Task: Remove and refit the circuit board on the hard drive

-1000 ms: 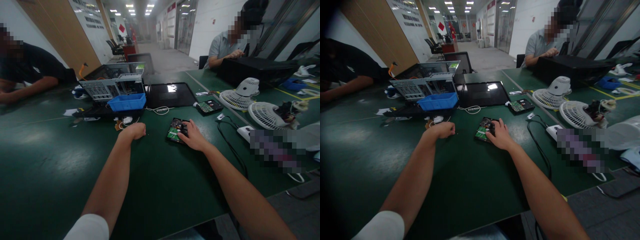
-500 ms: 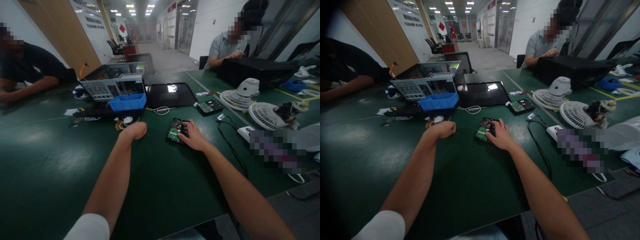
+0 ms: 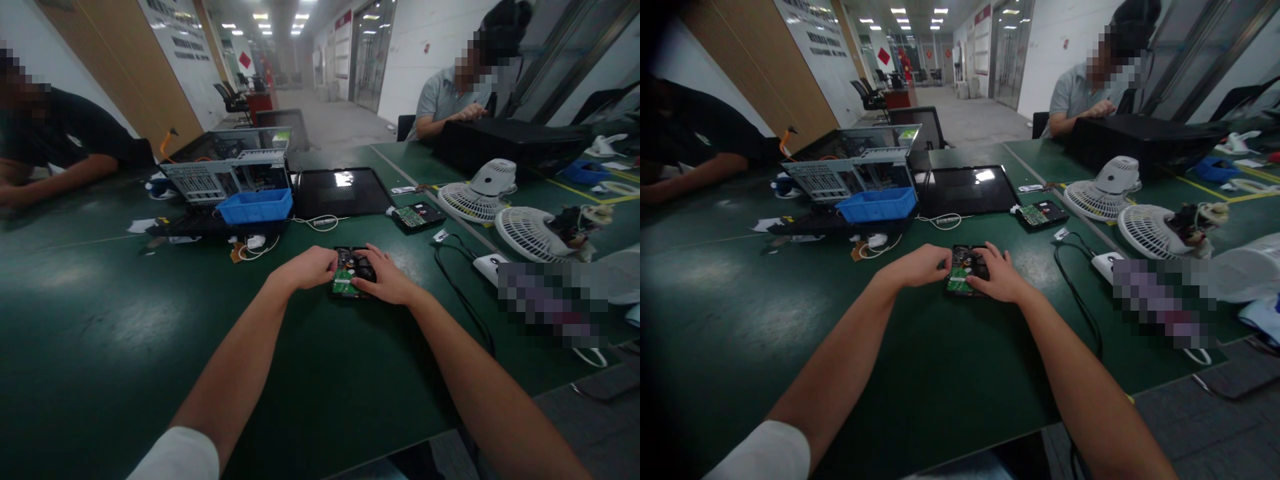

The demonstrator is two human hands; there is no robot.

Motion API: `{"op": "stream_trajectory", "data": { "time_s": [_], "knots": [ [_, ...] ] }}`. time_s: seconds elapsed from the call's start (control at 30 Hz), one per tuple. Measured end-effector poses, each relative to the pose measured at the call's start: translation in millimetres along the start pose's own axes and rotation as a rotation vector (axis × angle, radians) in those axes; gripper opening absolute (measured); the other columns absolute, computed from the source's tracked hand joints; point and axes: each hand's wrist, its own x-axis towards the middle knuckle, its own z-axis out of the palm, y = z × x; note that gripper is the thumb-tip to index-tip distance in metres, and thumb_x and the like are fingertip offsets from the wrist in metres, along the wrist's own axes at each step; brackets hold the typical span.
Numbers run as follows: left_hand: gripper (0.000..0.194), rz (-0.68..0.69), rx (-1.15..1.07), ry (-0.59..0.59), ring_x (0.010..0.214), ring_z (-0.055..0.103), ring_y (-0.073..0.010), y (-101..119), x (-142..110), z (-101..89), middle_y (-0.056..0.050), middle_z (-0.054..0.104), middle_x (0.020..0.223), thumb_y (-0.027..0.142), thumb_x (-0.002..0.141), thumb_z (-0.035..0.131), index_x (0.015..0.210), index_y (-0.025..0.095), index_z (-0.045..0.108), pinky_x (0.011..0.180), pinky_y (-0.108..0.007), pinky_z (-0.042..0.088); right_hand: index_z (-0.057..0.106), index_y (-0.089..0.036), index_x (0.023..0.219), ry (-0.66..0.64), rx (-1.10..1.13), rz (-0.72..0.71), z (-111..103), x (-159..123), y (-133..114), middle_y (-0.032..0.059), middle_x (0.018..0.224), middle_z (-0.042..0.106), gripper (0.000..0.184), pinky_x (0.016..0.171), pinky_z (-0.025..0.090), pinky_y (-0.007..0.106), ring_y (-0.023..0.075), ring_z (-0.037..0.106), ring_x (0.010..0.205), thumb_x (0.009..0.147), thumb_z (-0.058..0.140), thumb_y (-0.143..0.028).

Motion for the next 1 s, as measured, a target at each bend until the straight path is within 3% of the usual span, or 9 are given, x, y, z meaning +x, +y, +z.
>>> {"op": "stream_trajectory", "data": {
  "time_s": [0.37,1.0],
  "knots": [
    [0.006,0.028,-0.015,0.087,0.083,0.066,-0.0202,3,1,0.9,-0.003,0.073,0.092,0.021,0.088,0.063,0.090,0.021,0.068,0.068,-0.028,0.041,0.043,-0.024,0.152,-0.018,0.013,-0.009,0,0,-5,0.0168,0.166,0.037,0.067,0.123,0.009,0.073,0.0364,0.017,0.161,0.093,0.063,-0.050],
    [0.016,0.007,0.037,0.047,0.091,0.069,-0.0228,-12,1,-0.5,-0.005,0.077,0.098,0.028,0.096,0.060,0.095,0.020,0.075,0.078,-0.031,0.045,0.044,-0.023,0.151,-0.034,0.012,0.001,-2,-1,-6,0.0172,0.167,0.035,0.066,0.124,0.009,0.073,0.0351,0.016,0.161,0.094,0.062,-0.052]
  ]
}}
